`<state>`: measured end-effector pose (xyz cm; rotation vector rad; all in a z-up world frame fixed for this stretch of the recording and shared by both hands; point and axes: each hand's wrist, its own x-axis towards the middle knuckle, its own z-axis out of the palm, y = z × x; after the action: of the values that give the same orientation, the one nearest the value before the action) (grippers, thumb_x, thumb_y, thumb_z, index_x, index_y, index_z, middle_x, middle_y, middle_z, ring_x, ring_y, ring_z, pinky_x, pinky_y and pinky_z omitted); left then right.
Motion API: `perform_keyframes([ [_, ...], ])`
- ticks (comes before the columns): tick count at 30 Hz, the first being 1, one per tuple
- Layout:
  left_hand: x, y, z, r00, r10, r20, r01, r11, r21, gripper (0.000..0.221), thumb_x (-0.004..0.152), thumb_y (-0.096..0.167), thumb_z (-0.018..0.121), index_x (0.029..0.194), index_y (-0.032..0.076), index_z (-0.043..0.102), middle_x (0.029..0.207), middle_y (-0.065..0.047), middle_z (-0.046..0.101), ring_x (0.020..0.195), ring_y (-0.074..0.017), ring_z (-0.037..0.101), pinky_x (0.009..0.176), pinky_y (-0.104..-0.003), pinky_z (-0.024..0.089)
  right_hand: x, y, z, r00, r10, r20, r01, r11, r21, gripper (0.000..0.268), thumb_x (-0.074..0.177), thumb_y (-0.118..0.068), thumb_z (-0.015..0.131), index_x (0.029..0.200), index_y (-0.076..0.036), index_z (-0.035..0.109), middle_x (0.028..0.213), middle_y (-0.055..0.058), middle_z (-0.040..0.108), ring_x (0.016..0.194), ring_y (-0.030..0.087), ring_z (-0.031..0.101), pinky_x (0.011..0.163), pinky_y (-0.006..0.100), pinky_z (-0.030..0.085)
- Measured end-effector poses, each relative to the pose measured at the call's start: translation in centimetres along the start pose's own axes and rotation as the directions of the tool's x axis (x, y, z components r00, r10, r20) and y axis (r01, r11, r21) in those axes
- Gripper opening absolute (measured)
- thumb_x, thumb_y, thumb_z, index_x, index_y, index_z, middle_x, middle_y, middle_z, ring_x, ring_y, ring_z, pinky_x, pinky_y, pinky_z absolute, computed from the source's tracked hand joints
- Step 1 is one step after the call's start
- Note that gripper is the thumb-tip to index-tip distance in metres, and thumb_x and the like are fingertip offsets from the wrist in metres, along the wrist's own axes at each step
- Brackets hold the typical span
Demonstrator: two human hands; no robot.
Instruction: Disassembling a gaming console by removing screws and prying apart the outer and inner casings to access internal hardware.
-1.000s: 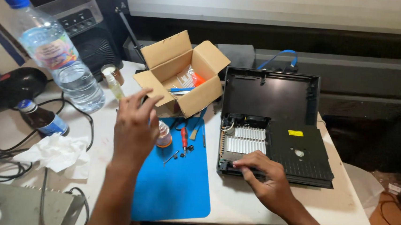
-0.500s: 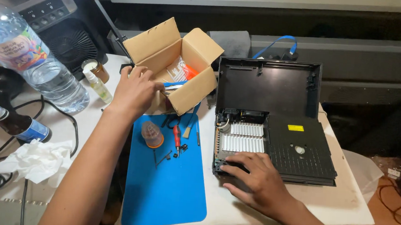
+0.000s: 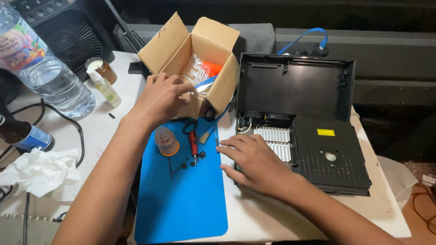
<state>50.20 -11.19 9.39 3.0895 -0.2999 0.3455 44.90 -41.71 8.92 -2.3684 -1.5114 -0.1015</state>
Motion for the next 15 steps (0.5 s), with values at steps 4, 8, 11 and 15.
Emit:
perform_keyframes([
  [4, -0.2, 1.3, -1.3, 1.0, 0.023, -0.008, -0.024, 0.996, -0.085, 0.029, 0.093, 0.04, 0.071, 0.121, 0.036, 0.066, 0.109, 0.0, 0.066, 0.11, -0.0268, 0.059, 0.106, -0.049, 0.039, 1.6, 0.6, 0.8, 0.999, -0.024, 0.027, 0.025, 0.999, -0.046, 0.04, 0.102, -0.036, 0.054, 0.13, -0.009, 0.064, 0.131, 0.016, 0.066, 0.129, 0.034, 0.059, 0.1, 0.049, 0.042],
  [8, 0.0, 1.5, -0.7, 0.999, -0.025, 0.025, 0.028, 0.99, -0.14, 0.03, 0.094, 0.042, 0.071, 0.122, 0.034, 0.067, 0.109, -0.001, 0.067, 0.105, -0.03, 0.062, 0.097, -0.051, 0.044, 2.4, 0.9, 1.1, 0.989, 0.015, 0.147, -0.009, 0.999, -0.039, 0.042, 0.104, -0.034, 0.049, 0.129, -0.005, 0.065, 0.132, 0.018, 0.067, 0.13, 0.034, 0.059, 0.105, 0.052, 0.04],
  [11, 0.1, 1.6, -0.2, 0.998, -0.062, 0.033, 0.067, 0.983, -0.171, 0.03, 0.095, 0.043, 0.07, 0.124, 0.034, 0.068, 0.11, -0.002, 0.067, 0.104, -0.0313, 0.063, 0.094, -0.052, 0.046, 2.6, 1.3, 1.0, 0.983, 0.02, 0.184, -0.013, 0.999, -0.038, 0.043, 0.104, -0.035, 0.049, 0.129, -0.004, 0.064, 0.132, 0.019, 0.066, 0.129, 0.034, 0.06, 0.107, 0.054, 0.037],
  [15, 0.1, 1.9, -0.6, 0.996, -0.079, 0.029, 0.082, 0.982, -0.172, 0.032, 0.095, 0.044, 0.07, 0.125, 0.035, 0.069, 0.109, -0.003, 0.066, 0.104, -0.031, 0.062, 0.093, -0.051, 0.046, 2.6, 1.5, 1.0, 0.974, 0.022, 0.227, -0.021, 1.0, -0.006, 0.047, 0.103, -0.039, 0.05, 0.13, -0.003, 0.064, 0.133, 0.019, 0.066, 0.129, 0.033, 0.06, 0.109, 0.054, 0.035],
])
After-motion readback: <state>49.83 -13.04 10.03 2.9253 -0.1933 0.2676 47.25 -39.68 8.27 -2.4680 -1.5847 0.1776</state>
